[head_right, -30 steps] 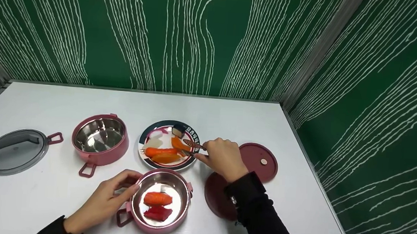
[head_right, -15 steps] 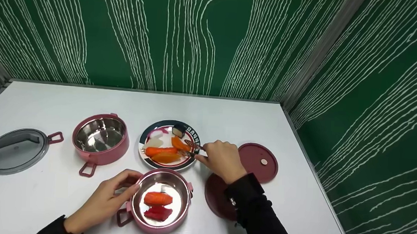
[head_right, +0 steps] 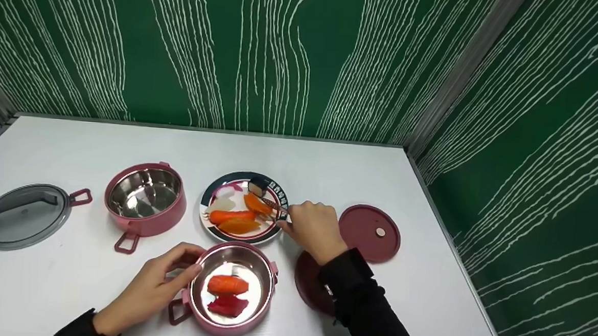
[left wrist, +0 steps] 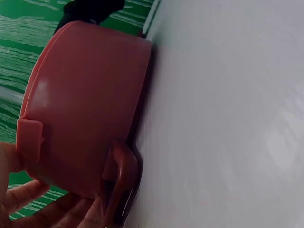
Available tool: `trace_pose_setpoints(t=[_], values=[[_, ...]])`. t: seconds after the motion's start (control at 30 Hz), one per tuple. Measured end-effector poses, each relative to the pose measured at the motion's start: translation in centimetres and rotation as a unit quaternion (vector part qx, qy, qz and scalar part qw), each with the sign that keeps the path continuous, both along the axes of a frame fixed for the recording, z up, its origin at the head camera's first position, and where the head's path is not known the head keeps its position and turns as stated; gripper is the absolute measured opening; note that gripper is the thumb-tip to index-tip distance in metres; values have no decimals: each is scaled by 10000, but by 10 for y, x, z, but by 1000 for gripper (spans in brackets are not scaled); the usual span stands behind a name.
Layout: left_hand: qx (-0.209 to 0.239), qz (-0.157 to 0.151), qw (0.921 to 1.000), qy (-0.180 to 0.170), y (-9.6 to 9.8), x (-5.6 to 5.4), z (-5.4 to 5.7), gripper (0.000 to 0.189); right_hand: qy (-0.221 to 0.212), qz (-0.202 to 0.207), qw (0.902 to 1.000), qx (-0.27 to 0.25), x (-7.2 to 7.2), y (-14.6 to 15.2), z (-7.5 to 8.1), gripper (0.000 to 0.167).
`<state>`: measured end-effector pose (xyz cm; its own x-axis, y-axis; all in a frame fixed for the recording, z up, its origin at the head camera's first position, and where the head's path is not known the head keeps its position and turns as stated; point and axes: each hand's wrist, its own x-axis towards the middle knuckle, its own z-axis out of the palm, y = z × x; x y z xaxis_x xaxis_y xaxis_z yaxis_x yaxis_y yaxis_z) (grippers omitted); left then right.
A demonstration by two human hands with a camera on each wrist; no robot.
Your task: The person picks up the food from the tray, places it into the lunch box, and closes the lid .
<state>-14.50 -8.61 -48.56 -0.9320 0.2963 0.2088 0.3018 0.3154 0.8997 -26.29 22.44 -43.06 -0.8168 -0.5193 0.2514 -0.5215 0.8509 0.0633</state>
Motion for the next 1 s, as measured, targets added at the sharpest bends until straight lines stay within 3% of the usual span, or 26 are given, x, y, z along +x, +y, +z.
trace_pose_setpoints(t=[0.57, 1.0], values=[[36, -37, 9999, -106, 0, 0, 2, 24, 199, 74, 9997, -134, 2, 4, -6, 27], [-63, -5, 10000, 13, 0, 0, 1, 24, 105, 85, 9987, -491, 12, 11, 8, 26]])
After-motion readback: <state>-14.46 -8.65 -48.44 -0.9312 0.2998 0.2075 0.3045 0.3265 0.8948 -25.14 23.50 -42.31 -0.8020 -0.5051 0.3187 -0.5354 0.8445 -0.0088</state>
